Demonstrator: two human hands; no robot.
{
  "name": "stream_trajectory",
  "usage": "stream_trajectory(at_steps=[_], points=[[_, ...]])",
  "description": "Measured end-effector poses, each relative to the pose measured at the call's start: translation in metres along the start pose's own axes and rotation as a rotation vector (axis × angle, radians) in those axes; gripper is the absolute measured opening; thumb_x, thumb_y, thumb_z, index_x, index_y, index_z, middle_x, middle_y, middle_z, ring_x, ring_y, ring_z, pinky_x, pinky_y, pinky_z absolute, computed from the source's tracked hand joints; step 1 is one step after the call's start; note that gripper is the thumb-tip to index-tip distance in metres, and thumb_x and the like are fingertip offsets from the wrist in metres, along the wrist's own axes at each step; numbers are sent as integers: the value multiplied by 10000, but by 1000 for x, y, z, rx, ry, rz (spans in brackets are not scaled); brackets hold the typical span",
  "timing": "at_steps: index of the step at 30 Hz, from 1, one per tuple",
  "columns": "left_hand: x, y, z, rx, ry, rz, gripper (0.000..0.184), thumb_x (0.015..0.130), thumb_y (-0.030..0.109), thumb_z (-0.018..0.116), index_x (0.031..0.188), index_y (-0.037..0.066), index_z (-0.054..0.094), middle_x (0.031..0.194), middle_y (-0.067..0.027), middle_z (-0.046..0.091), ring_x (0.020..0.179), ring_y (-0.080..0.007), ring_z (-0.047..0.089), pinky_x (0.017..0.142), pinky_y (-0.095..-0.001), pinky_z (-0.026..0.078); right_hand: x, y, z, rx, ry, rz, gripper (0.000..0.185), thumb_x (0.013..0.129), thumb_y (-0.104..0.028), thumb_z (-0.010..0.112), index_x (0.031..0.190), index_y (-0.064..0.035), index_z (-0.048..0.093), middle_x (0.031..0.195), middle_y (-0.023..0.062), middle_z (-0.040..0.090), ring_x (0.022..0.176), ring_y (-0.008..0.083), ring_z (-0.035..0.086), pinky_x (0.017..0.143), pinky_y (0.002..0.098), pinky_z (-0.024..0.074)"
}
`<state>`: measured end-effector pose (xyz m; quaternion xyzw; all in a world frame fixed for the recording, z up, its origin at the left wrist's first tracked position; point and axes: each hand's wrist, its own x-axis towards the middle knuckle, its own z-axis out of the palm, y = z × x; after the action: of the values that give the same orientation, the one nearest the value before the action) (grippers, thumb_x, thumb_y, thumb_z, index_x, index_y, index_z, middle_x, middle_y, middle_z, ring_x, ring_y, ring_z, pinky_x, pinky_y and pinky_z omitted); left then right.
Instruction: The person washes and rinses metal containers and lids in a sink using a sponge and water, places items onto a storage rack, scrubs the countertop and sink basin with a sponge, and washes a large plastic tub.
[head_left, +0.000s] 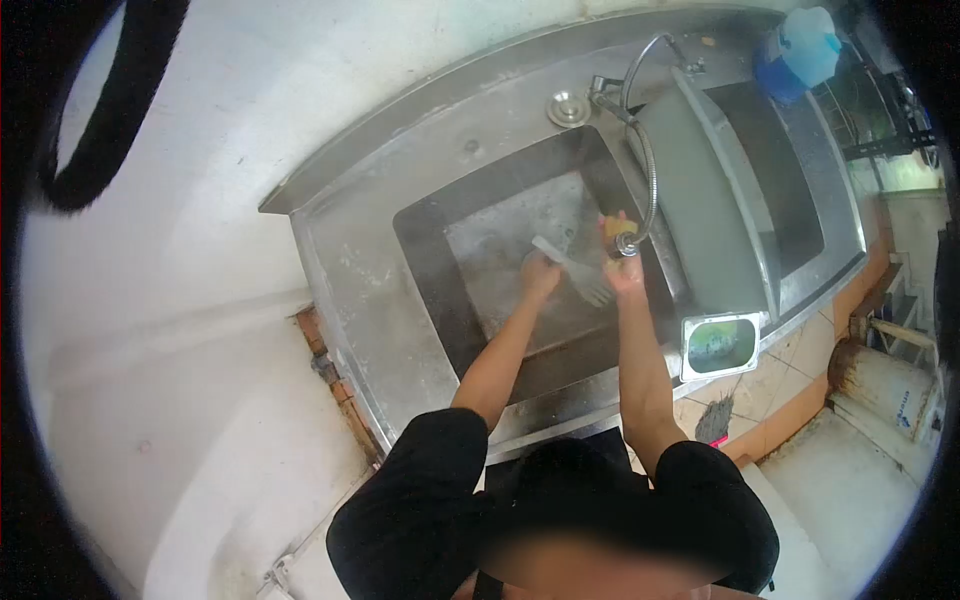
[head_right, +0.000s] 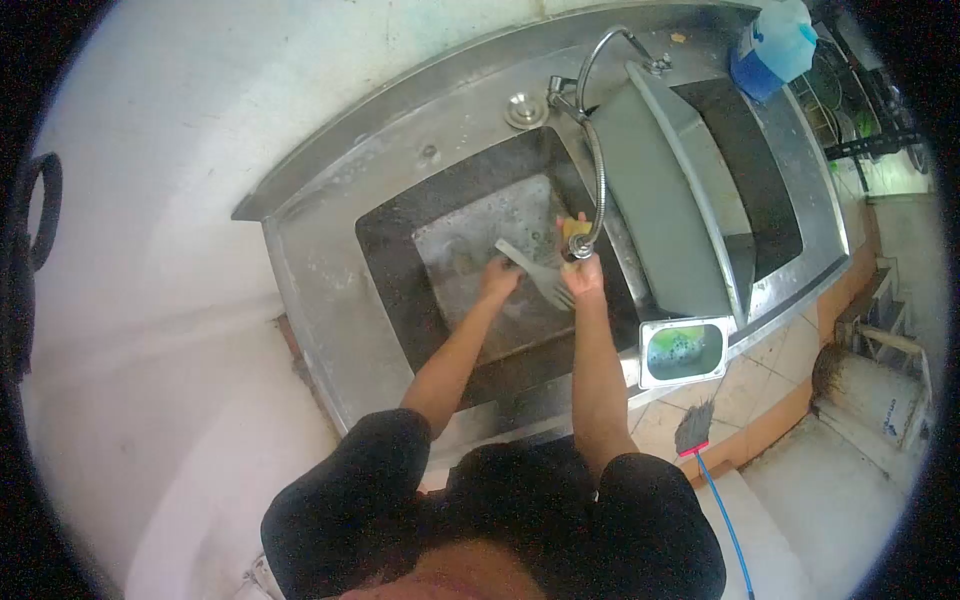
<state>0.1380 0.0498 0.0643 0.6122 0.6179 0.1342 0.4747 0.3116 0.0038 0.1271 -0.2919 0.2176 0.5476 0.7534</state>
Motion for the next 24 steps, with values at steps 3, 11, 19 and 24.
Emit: stream_trajectory(at_steps=[3,11,19,24], points=[[0,56,-81,91,427,369,387,877,177,582,1212,-15,551,1164,-212,592,1109,-389,536,961,-469,399,8,16,-50,-937,-3,322,277,919,-183,578,1159,-44,573,1040,100,651,857,215,643,735,318,545],[181,147,-156,618,250,872,558,923,309,531,1380,7,427,1459,-256,346,1373,-377,307,1141,-448,235,-55,20,5,-503,62,285,328,966,-223,478,1241,-54,530,990,100,637,769,170,598,611,278,499],[21,58,-16,-643,-731,-164,602,982,398,427,1464,56,313,1466,-184,382,1334,-326,396,1115,-418,304,-1,1,-49,-80,-191,181,536,896,-339,622,1351,-94,478,1178,95,598,974,199,595,777,329,524],[2,50,73,-1424,-730,-471,593,953,545,438,1334,93,486,1279,-92,539,1159,-252,523,992,-383,407,20,7,-72,-671,-63,39,498,953,-418,533,1317,-78,514,1157,89,609,994,187,577,858,317,480]])
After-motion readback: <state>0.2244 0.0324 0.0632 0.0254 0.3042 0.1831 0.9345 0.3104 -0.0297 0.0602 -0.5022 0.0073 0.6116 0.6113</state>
